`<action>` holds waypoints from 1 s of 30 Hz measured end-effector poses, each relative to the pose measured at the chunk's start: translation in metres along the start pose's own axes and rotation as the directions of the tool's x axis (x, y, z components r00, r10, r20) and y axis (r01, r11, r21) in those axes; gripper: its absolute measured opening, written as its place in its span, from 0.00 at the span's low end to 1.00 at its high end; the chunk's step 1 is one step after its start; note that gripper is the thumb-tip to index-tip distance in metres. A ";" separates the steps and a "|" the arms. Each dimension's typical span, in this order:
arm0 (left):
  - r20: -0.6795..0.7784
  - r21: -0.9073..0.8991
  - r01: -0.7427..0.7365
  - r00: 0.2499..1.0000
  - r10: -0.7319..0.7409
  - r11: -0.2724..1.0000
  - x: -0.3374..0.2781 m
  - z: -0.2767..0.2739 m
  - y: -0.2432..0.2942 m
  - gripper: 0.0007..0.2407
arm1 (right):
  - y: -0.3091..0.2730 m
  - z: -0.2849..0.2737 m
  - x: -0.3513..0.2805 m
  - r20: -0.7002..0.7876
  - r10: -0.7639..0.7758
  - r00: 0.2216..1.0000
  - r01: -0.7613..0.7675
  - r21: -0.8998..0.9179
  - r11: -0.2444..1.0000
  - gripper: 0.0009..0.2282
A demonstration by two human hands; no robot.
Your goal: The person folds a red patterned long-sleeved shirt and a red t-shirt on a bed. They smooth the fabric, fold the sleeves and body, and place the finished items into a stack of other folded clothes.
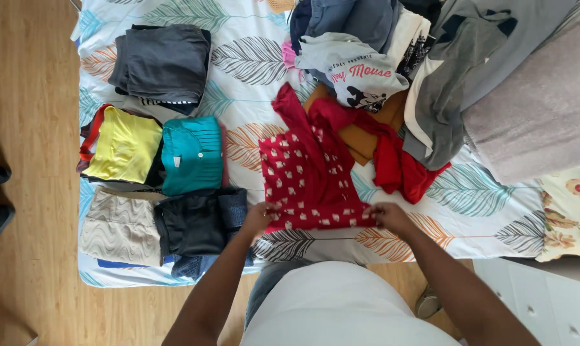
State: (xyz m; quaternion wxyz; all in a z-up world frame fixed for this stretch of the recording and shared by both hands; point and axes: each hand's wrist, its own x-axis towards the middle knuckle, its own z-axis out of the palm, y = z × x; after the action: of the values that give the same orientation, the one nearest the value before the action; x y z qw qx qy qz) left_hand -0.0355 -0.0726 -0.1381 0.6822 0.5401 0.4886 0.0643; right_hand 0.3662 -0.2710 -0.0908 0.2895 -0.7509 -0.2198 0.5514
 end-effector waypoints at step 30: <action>-0.090 0.391 0.062 0.996 -0.029 0.918 -0.001 0.029 -0.062 0.20 | -0.014 0.004 -0.001 0.051 -0.174 0.983 0.172 -0.572 0.802 0.14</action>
State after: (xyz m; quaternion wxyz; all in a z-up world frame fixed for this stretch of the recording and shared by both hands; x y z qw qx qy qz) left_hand -0.0417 -0.1181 -0.1894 0.5407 0.6514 0.5316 -0.0286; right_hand 0.3623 -0.2602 -0.0814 0.0994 -0.7810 -0.4423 0.4296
